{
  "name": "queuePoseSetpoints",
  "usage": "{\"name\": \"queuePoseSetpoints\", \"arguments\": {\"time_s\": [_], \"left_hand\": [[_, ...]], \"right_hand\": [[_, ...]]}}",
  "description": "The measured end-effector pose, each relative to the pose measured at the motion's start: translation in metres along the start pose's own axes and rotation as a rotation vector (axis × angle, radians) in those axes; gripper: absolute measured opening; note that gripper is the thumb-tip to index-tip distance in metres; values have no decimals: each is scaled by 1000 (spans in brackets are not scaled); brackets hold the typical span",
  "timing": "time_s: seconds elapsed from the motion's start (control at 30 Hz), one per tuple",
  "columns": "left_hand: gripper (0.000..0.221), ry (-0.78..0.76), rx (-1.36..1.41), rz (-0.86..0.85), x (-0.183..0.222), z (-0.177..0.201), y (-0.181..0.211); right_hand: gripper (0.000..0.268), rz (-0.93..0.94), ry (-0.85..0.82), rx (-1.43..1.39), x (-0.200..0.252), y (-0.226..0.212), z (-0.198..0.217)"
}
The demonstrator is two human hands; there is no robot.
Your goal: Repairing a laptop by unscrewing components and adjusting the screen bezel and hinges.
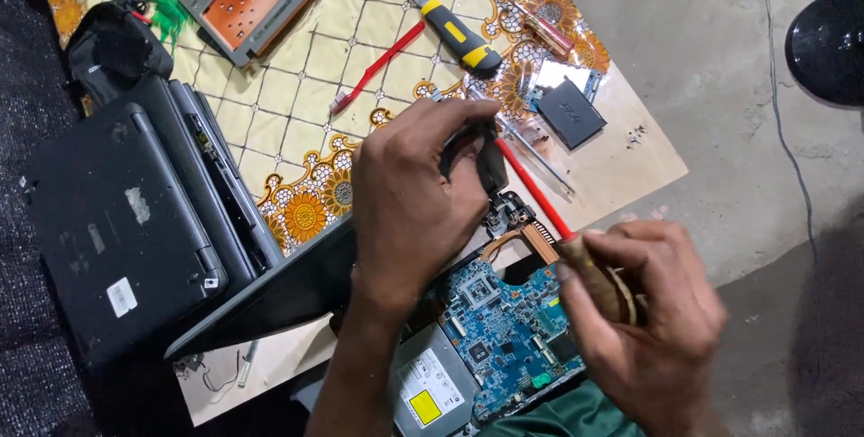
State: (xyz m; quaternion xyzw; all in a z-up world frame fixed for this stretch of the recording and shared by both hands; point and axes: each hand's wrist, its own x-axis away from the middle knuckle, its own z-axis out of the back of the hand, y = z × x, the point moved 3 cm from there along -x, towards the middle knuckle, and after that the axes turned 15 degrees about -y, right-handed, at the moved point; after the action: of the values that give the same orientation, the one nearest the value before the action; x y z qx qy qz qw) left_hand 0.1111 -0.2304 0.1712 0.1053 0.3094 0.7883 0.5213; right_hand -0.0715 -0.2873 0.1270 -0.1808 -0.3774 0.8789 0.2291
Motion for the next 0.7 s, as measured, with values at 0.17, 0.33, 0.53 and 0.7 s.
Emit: {"name": "queuePoseSetpoints", "arguments": {"time_s": [0.17,0.33,0.53,0.7], "left_hand": [[36,-20,1,63,-2,-1,-3],[28,-1,-7,60,-1,-5,-4],[25,-8,-14,88,-1,-8,-4],[24,-9,-26,87,0,-10,-3]], "right_hand": [[33,-60,55,-59,0,-11,2],[31,-48,2,46,-3,-13,5],[28,32,78,125,-1,-27,9],[28,-118,59,85,1,-21,7]]}}
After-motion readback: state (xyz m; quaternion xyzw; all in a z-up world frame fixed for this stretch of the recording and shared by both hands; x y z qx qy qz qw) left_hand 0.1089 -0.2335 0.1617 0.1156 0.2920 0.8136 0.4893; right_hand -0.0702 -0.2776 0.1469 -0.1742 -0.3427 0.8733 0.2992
